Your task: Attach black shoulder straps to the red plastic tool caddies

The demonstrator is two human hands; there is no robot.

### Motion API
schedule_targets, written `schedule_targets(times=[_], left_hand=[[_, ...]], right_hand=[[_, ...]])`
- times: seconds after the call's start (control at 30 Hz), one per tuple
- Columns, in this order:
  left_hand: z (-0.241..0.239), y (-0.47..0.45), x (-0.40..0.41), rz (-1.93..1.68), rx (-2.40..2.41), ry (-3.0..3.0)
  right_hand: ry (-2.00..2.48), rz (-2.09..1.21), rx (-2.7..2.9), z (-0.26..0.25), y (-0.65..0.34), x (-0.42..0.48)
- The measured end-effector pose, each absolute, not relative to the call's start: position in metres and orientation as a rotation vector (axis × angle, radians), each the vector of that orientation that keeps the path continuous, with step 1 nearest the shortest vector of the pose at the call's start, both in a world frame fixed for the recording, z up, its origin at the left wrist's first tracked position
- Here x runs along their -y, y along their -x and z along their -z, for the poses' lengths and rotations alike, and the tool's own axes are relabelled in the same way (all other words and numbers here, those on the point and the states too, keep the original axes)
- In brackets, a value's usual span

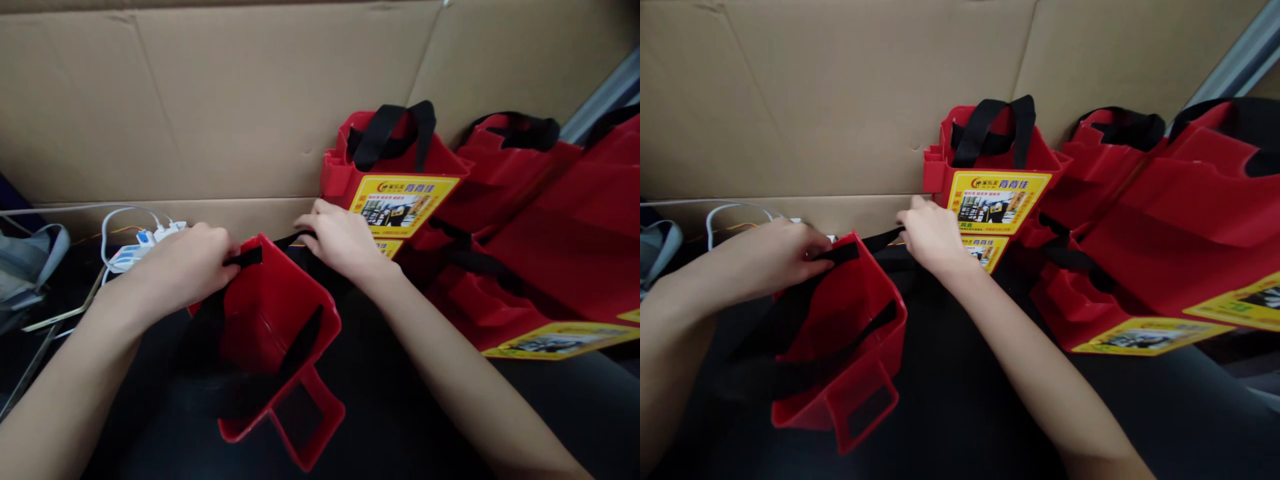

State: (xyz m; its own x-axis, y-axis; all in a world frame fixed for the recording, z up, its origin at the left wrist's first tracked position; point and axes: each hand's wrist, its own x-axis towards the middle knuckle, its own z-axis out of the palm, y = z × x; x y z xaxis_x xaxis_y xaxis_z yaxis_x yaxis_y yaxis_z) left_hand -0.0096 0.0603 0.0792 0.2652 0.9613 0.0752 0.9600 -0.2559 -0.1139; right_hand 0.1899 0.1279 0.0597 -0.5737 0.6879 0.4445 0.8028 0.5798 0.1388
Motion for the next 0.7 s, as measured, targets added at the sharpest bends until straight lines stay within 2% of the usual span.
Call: schedule_targets(times=[0.13, 0.3, 0.37, 0.53, 0.6, 0.7], left_hand=[[-0.078, 0.006, -0.060, 0.074, 1.838, 2.379], [-0.078, 0.012, -0.061, 0.037, 1.876, 2.488], [-0.078, 0.012, -0.060, 0.053, 1.870, 2.503], [-0.079, 0.001, -0.059, 0.134, 1.842, 2.433], [-0.080, 0.001, -0.060, 0.159, 1.851, 2.437], [-0.080, 0.005, -0.061, 0.096, 1.909, 2.519]], right_hand=[[0.815, 0.393, 2.621, -0.055, -0.185, -0.128], [1.245, 0.525, 2.489, -0.057, -0.191, -0.135], [1.170, 0.431, 2.517, -0.056, -0.192, -0.136], [0.627, 0.023, 2.628, -0.050, -0.181, -0.130], [0.678, 0.031, 2.655, -0.052, -0.181, -0.128], [0.997, 0.202, 2.674, -0.059, -0.187, -0.126]])
